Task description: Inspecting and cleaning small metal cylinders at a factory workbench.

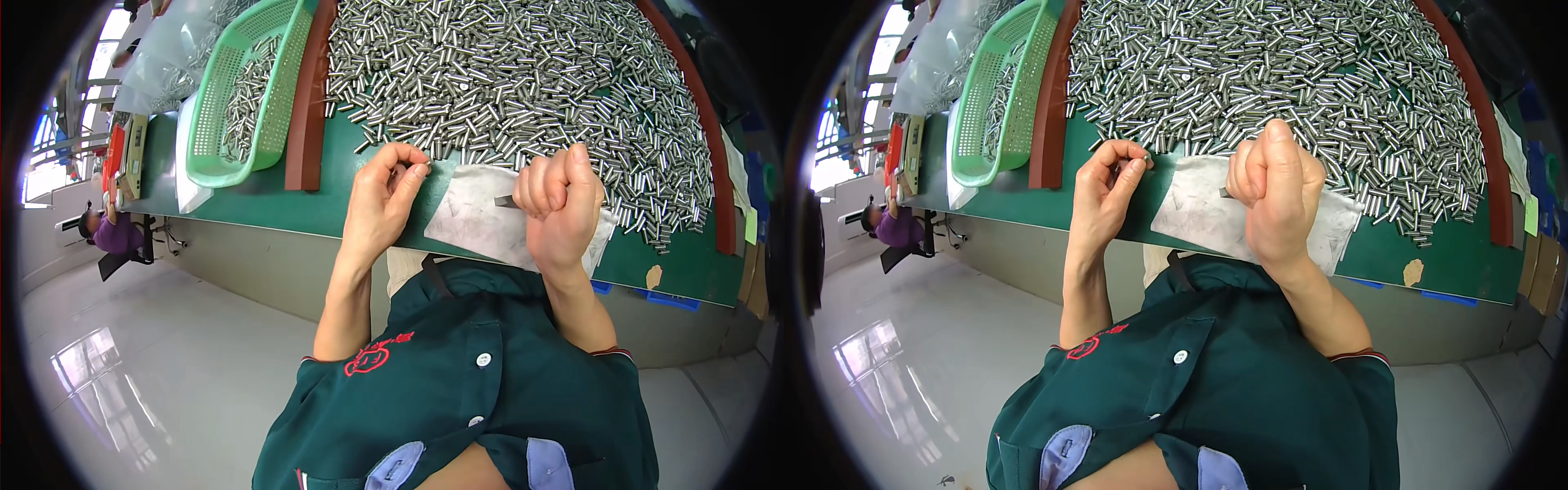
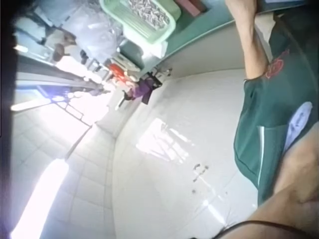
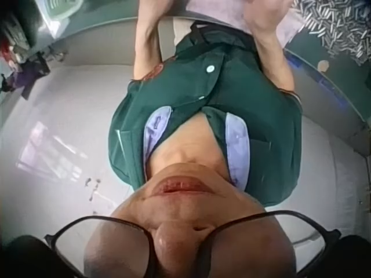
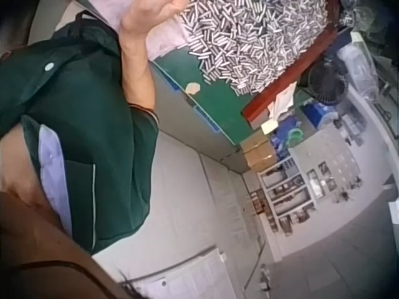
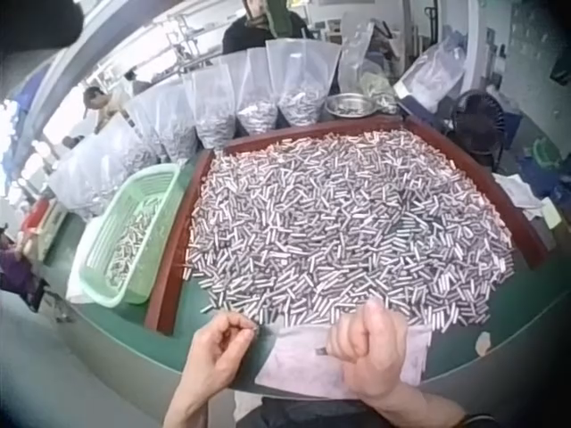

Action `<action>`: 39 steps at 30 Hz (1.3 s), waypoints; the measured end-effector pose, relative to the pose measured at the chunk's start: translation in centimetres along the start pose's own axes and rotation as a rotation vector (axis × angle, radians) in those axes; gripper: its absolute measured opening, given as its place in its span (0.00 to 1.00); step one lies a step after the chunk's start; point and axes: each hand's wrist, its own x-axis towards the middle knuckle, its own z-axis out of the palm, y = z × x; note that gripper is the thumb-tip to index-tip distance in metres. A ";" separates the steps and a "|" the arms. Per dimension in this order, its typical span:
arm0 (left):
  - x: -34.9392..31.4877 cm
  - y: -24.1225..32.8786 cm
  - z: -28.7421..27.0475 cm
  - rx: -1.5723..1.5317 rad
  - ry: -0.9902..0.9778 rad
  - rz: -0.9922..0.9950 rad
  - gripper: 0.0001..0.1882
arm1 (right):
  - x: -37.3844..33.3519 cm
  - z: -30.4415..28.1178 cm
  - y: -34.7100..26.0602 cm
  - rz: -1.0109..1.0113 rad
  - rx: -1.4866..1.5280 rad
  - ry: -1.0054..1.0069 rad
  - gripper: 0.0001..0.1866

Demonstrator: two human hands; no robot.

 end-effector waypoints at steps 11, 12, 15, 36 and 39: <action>-1.5 2.5 3.6 0.317 -0.133 0.279 0.05 | 0.1 0.1 0.0 0.032 -0.002 0.034 0.24; -1.6 2.1 4.1 0.332 -0.140 0.284 0.05 | 0.0 -0.1 0.0 0.005 0.030 0.029 0.24; -1.7 2.1 4.6 0.321 -0.080 0.251 0.04 | 0.2 -0.5 0.1 0.035 0.114 0.078 0.24; -1.9 1.9 5.1 0.350 -0.052 0.270 0.04 | 0.3 -0.8 -0.4 0.102 0.141 0.161 0.24; -2.0 1.9 5.1 0.352 -0.043 0.268 0.04 | 0.2 -0.8 -0.4 0.100 0.147 0.157 0.24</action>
